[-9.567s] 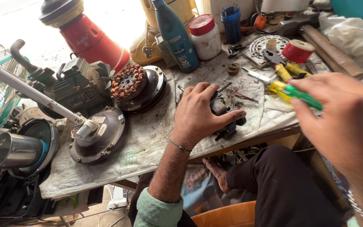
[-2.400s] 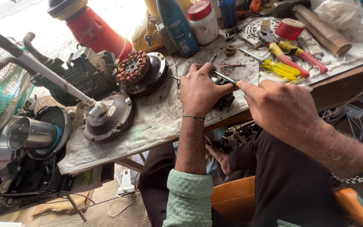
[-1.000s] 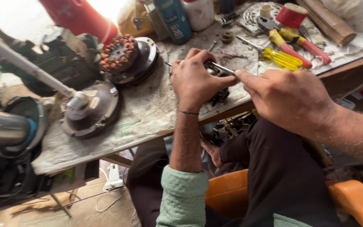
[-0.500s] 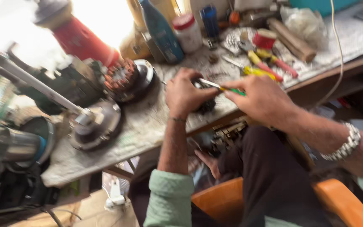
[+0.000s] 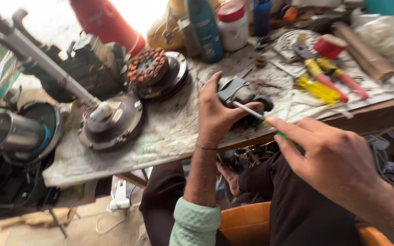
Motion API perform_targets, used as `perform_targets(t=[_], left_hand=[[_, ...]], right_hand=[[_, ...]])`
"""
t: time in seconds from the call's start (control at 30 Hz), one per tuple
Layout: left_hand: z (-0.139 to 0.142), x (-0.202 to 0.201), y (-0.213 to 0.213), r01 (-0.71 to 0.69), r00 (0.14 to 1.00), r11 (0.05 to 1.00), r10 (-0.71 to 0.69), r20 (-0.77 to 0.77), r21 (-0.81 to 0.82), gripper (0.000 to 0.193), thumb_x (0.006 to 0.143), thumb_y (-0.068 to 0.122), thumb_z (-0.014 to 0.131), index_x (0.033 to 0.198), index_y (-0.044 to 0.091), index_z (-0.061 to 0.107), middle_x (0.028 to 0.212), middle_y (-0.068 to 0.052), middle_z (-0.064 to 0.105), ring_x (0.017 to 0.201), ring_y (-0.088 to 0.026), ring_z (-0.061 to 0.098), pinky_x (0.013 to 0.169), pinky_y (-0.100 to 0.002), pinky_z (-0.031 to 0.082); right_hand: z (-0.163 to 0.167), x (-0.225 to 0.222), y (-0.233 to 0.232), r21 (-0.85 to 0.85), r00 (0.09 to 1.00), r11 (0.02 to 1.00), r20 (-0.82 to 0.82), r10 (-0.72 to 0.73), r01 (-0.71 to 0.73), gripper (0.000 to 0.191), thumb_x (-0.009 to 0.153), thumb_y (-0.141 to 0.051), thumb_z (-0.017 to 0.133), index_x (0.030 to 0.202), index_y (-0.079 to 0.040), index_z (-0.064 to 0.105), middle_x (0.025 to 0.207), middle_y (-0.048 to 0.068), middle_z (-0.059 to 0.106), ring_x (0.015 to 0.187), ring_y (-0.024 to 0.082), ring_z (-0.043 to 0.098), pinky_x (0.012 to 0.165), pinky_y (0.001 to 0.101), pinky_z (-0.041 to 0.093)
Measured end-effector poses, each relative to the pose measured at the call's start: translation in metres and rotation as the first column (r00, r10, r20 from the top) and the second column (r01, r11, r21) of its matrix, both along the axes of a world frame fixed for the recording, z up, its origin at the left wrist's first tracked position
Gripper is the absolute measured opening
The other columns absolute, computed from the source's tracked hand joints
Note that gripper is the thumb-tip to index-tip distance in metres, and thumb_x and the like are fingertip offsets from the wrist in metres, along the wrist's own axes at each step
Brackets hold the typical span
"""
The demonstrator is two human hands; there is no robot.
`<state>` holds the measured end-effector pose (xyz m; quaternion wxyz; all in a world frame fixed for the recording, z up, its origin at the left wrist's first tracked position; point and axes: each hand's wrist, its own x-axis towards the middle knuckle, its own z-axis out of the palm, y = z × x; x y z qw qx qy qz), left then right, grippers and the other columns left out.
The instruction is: The person uses a screwdriver to loosen and tighten screws on a small electric motor placed on a workbench. They rotate the motor to access different sides and switch between screwdrivers during the process.
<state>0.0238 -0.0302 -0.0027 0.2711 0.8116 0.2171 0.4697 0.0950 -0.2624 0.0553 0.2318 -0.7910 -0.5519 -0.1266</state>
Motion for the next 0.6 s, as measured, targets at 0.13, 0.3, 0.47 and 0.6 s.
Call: perform_targets(t=[0.13,0.3,0.47,0.6], left_hand=[[-0.001,0.001,-0.003,-0.036,0.999,0.997,0.038,-0.030,0.067,0.115,0.054,0.062,0.097,0.137,-0.006,0.056,0.132,-0.023,0.064,0.128,-0.036,0.061,0.109,-0.045,0.051],[0.004,0.002,-0.005,-0.024,0.997,1.000,0.024,-0.068,0.010,0.119,0.051,0.066,0.095,0.137,-0.005,0.054,0.129,-0.024,0.062,0.123,-0.035,0.063,0.101,-0.045,0.056],[0.007,0.002,-0.006,-0.029,0.998,1.000,0.029,-0.047,-0.005,0.117,0.048,0.065,0.096,0.132,-0.005,0.054,0.122,-0.022,0.066,0.116,-0.033,0.068,0.098,-0.044,0.058],[0.007,0.002,-0.006,-0.021,0.999,1.000,0.020,-0.050,-0.007,0.116,0.049,0.064,0.096,0.132,-0.005,0.054,0.119,-0.021,0.067,0.112,-0.033,0.070,0.095,-0.043,0.059]], right_hand=[[0.001,0.000,0.003,-0.093,0.998,0.994,0.027,-0.052,0.055,0.043,0.088,-0.031,0.072,0.131,-0.027,0.073,0.079,0.003,0.069,0.063,0.025,0.068,0.060,0.0386,0.056],[0.000,0.006,0.007,0.073,0.994,0.995,-0.080,0.073,-0.068,0.036,0.089,-0.030,0.073,0.123,-0.019,0.075,0.088,0.010,0.076,0.068,0.028,0.072,0.059,0.0406,0.057],[0.013,0.010,0.013,-0.310,0.939,0.942,-0.271,-0.214,0.125,0.039,0.094,-0.039,0.074,0.132,-0.035,0.072,0.075,0.009,0.077,0.058,0.023,0.073,0.063,0.0380,0.058],[0.028,0.006,0.017,-0.285,0.947,0.954,-0.273,-0.171,0.090,0.038,0.094,-0.037,0.073,0.132,-0.033,0.074,0.066,0.013,0.072,0.052,0.022,0.069,0.058,0.0373,0.055]])
